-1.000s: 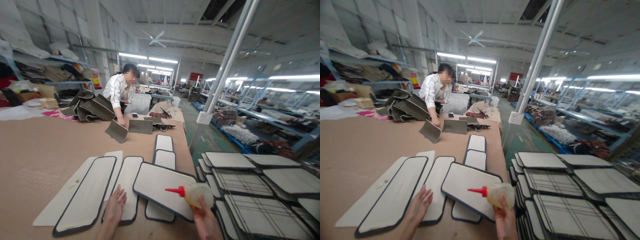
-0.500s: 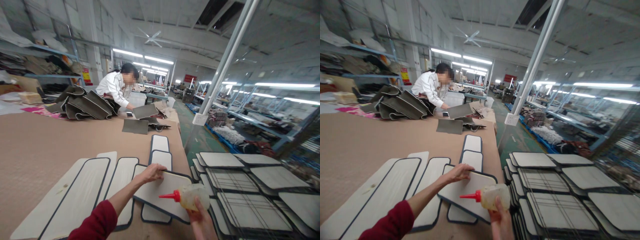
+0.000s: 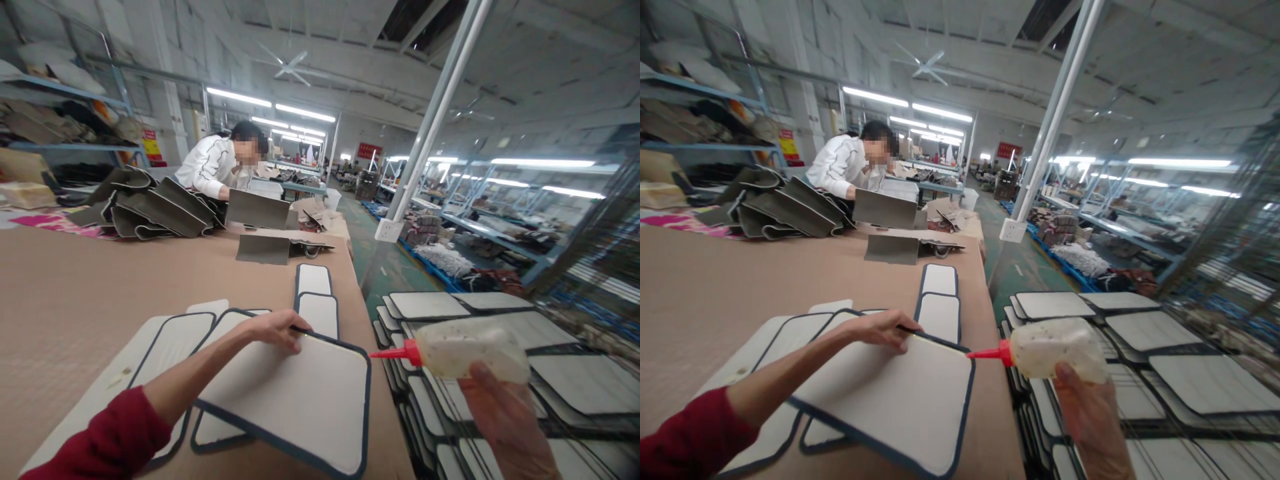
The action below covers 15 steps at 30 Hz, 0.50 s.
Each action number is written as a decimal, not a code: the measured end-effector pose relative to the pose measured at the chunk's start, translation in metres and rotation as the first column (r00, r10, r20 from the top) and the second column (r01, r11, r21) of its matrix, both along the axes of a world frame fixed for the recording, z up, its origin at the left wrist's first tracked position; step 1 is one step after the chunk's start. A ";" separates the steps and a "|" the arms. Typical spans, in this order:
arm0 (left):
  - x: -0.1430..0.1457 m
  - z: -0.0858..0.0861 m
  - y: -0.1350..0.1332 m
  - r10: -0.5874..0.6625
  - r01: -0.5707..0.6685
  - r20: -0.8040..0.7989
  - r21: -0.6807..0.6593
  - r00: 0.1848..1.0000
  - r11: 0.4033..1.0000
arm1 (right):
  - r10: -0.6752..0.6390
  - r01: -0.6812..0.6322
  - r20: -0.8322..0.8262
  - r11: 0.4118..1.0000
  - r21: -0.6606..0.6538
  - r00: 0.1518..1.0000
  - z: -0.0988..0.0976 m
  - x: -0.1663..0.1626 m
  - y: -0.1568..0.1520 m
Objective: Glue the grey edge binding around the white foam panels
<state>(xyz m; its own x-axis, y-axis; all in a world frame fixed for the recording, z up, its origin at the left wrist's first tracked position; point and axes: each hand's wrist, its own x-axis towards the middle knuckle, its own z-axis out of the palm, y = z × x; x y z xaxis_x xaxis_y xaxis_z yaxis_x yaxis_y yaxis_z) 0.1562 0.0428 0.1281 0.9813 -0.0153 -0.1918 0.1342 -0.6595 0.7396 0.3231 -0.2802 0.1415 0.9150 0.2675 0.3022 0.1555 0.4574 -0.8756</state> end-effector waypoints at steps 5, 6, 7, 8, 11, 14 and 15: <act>-0.015 0.014 0.000 -0.037 0.037 0.005 -0.037 0.999 0.999 | 0.064 -0.062 0.016 0.991 -0.116 0.998 0.003 0.000 -0.006; -0.017 0.017 -0.001 -0.046 0.046 0.003 -0.036 0.999 0.998 | 0.076 -0.074 0.019 0.991 -0.115 0.997 0.004 0.000 -0.006; -0.019 0.019 -0.002 -0.056 0.056 0.001 -0.035 0.998 0.998 | 0.085 -0.082 0.027 0.990 -0.111 0.996 0.005 -0.001 -0.006; -0.021 0.022 -0.003 -0.071 0.071 0.000 -0.033 0.997 0.997 | 0.102 -0.098 0.037 0.990 -0.106 0.994 0.007 -0.001 -0.006; -0.024 0.029 -0.006 -0.117 0.117 -0.003 -0.009 0.993 0.993 | 0.160 -0.153 0.059 0.983 -0.105 0.985 0.011 -0.001 -0.005; -0.026 0.038 -0.010 -0.136 0.137 -0.031 0.034 0.990 0.990 | 0.214 -0.203 0.073 0.971 -0.130 0.974 0.016 0.000 -0.004; -0.027 0.041 -0.011 -0.140 0.142 -0.047 0.042 0.989 0.989 | 0.234 -0.221 0.078 0.964 -0.144 0.969 0.018 0.000 -0.005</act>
